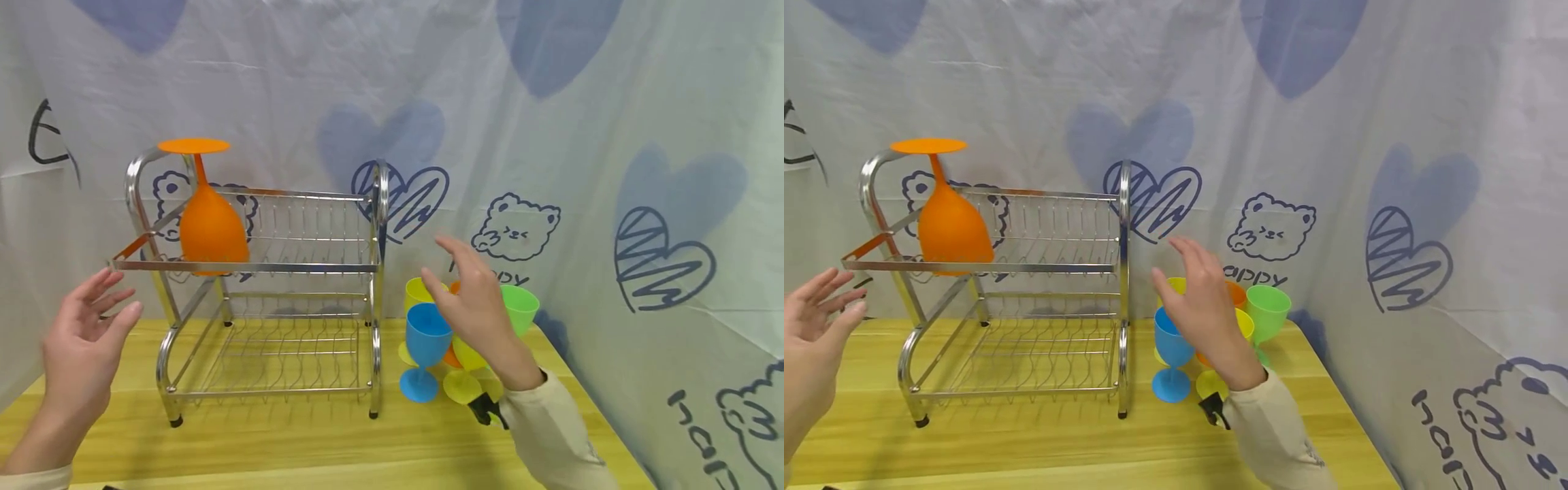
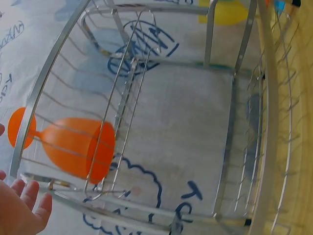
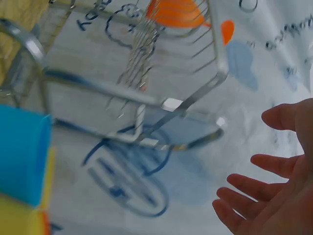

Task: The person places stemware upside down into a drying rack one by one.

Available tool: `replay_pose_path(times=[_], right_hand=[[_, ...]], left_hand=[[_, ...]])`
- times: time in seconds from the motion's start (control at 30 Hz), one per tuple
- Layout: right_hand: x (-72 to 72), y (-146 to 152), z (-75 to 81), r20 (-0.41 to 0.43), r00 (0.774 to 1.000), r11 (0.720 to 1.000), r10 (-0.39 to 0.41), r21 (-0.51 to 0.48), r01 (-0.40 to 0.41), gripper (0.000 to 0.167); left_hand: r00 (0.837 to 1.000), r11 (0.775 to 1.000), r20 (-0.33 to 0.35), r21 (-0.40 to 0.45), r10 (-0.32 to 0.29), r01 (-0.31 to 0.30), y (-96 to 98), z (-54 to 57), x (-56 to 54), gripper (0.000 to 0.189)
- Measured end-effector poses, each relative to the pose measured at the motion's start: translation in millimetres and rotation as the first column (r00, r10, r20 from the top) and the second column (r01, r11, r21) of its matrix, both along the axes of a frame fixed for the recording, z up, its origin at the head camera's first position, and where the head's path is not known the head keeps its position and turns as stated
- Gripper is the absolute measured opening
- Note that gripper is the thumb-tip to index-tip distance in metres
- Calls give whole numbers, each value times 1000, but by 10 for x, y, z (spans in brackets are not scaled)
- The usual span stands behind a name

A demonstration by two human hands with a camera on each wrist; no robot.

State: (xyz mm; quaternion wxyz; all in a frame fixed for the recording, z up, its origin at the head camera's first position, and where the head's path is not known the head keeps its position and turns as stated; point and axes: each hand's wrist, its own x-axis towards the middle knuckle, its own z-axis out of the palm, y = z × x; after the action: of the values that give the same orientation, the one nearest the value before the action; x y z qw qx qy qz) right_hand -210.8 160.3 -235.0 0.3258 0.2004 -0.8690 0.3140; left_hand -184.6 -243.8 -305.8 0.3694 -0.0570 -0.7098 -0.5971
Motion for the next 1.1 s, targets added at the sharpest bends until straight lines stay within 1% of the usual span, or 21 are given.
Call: replay_pose_path(times=[0.07, 0.13, 0.2, 0.23, 0.3, 0.37, 0.47, 0.5, 0.53, 0.57, 0.67, 0.8, 0.83, 0.9, 0.97, 1.03, 1.1], right_hand=[[-39, 188, -108, 93, 996, 999, -14, -37, 17, 49], [-75, 361, -222, 176, 984, 997, -23, -68, 35, 50], [-106, 507, -334, 231, 972, 995, -37, -85, 58, 51], [-118, 569, -387, 257, 965, 993, -47, -90, 72, 52], [-135, 683, -491, 296, 953, 990, -62, -102, 96, 55], [-144, 782, -596, 333, 939, 986, -86, -108, 128, 59], [-149, 908, -757, 382, 919, 980, -97, -126, 155, 67], [-151, 942, -811, 403, 910, 977, -98, -133, 164, 70], [-153, 972, -864, 421, 902, 975, -96, -140, 169, 75], [-157, 996, -914, 438, 894, 973, -92, -151, 174, 79], [-181, 1046, -1054, 472, 876, 967, -93, -167, 193, 92], [-234, 1065, -1213, 524, 848, 959, -81, -192, 210, 104], [-248, 1066, -1247, 543, 837, 955, -70, -207, 214, 105], [-275, 1070, -1316, 574, 818, 943, -38, -250, 219, 107], [-305, 1081, -1388, 595, 804, 927, 1, -303, 222, 108], [-334, 1093, -1458, 598, 800, 908, 45, -359, 217, 107], [-365, 1102, -1519, 588, 804, 887, 87, -413, 206, 104]], left_hand=[[994, 992, -48, 64, -103, 106, 33, -43, 11, 59], [975, 971, -96, 111, -200, 210, 64, -83, 22, 59], [957, 954, -111, 108, -268, 279, 93, -118, 31, 59], [948, 945, -110, 106, -300, 311, 109, -132, 35, 59], [937, 933, -79, 97, -340, 347, 155, -161, 48, 58], [925, 922, -10, 82, -379, 379, 218, -200, 76, 58], [909, 916, 113, 40, -402, 400, 353, -272, 129, 58], [900, 912, 149, 28, -410, 410, 404, -302, 148, 59], [891, 906, 171, 18, -420, 423, 457, -334, 165, 59], [886, 902, 187, 5, -424, 431, 510, -361, 179, 59], [882, 895, 211, -62, -422, 443, 657, -428, 206, 60], [879, 885, 233, -119, -417, 451, 815, -452, 222, 61], [874, 881, 238, -118, -423, 459, 848, -450, 224, 61], [860, 871, 252, -105, -444, 480, 906, -441, 228, 62], [846, 859, 262, -100, -465, 503, 955, -438, 235, 62], [834, 848, 269, -99, -482, 521, 1000, -442, 241, 62], [828, 841, 271, -103, -490, 531, 1042, -447, 245, 62]])
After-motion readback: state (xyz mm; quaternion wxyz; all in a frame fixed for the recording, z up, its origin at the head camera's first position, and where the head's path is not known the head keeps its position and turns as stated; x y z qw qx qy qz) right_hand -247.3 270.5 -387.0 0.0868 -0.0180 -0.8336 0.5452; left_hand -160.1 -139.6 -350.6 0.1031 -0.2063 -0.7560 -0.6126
